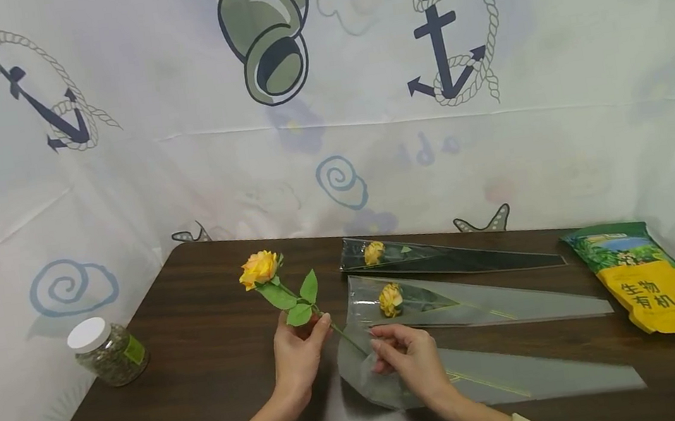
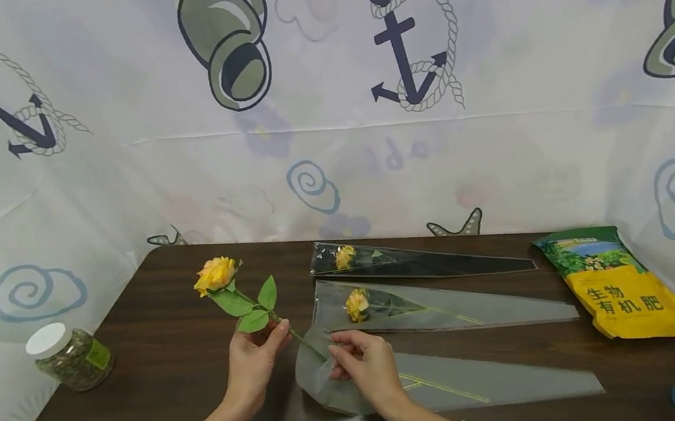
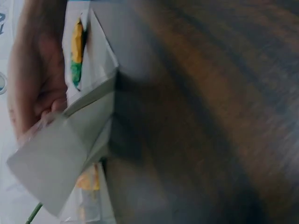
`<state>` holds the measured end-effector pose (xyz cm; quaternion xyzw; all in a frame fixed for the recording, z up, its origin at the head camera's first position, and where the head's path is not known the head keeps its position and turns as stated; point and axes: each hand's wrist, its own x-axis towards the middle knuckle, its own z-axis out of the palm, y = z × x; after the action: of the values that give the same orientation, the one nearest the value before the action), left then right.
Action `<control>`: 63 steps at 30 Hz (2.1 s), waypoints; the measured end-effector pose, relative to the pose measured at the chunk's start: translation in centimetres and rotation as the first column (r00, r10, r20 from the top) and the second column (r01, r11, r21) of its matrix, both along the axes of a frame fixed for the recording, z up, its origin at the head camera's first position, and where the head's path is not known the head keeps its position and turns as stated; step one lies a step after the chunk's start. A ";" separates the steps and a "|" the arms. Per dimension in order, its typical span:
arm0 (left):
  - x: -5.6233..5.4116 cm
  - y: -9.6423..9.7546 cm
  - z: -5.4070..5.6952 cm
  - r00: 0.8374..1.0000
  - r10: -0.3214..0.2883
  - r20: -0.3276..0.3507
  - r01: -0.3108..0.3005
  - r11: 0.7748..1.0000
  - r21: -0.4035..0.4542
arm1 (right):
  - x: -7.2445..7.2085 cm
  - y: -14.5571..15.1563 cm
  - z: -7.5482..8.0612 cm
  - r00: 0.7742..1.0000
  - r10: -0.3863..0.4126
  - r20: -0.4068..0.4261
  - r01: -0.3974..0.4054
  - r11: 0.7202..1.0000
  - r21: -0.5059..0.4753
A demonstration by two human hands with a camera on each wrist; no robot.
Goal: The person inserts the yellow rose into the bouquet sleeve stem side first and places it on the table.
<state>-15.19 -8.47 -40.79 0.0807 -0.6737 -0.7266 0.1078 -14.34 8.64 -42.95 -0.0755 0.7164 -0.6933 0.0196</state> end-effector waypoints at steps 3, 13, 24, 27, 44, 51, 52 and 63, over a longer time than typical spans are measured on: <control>0.5 0.4 -0.7 1.000 0.001 0.001 -0.001 0.998 -0.063 | 0.0 -0.3 0.0 1.000 -0.003 -0.006 0.003 1.000 -0.009; 1.2 0.4 -1.5 0.999 -0.016 -0.045 0.021 0.993 0.113 | -0.2 -0.5 0.1 1.000 -0.012 -0.026 0.012 1.000 0.001; 1.2 0.9 -1.2 1.000 -0.025 -0.001 0.025 0.994 0.110 | 0.0 -0.8 0.8 0.997 0.002 -0.074 0.001 0.999 0.036; 1.3 1.1 -1.4 0.999 -0.049 0.009 0.048 0.995 0.088 | -0.2 -0.8 0.8 0.998 0.002 -0.067 0.000 0.999 0.035; 1.9 0.8 -1.6 1.000 -0.006 0.010 0.004 0.980 0.198 | -0.5 -0.7 0.8 0.999 -0.011 -0.043 0.013 0.999 0.040; 2.0 1.0 -1.7 0.999 0.041 0.020 -0.044 0.983 0.178 | -0.5 -0.9 0.8 0.998 -0.011 -0.054 0.013 0.999 0.037; 2.0 1.1 -1.7 0.998 0.051 0.021 -0.053 0.985 0.164 | -0.5 -0.9 0.8 0.998 -0.011 -0.058 0.013 0.999 0.036; 1.7 1.6 -1.6 0.996 0.078 0.031 -0.081 0.993 0.086 | -0.6 -1.3 1.2 0.996 -0.034 -0.085 0.035 0.999 0.016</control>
<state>-13.46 -6.88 -42.38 0.1220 -0.6392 -0.7491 0.1238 -14.89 7.35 -41.75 -0.0925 0.7238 -0.6835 -0.0222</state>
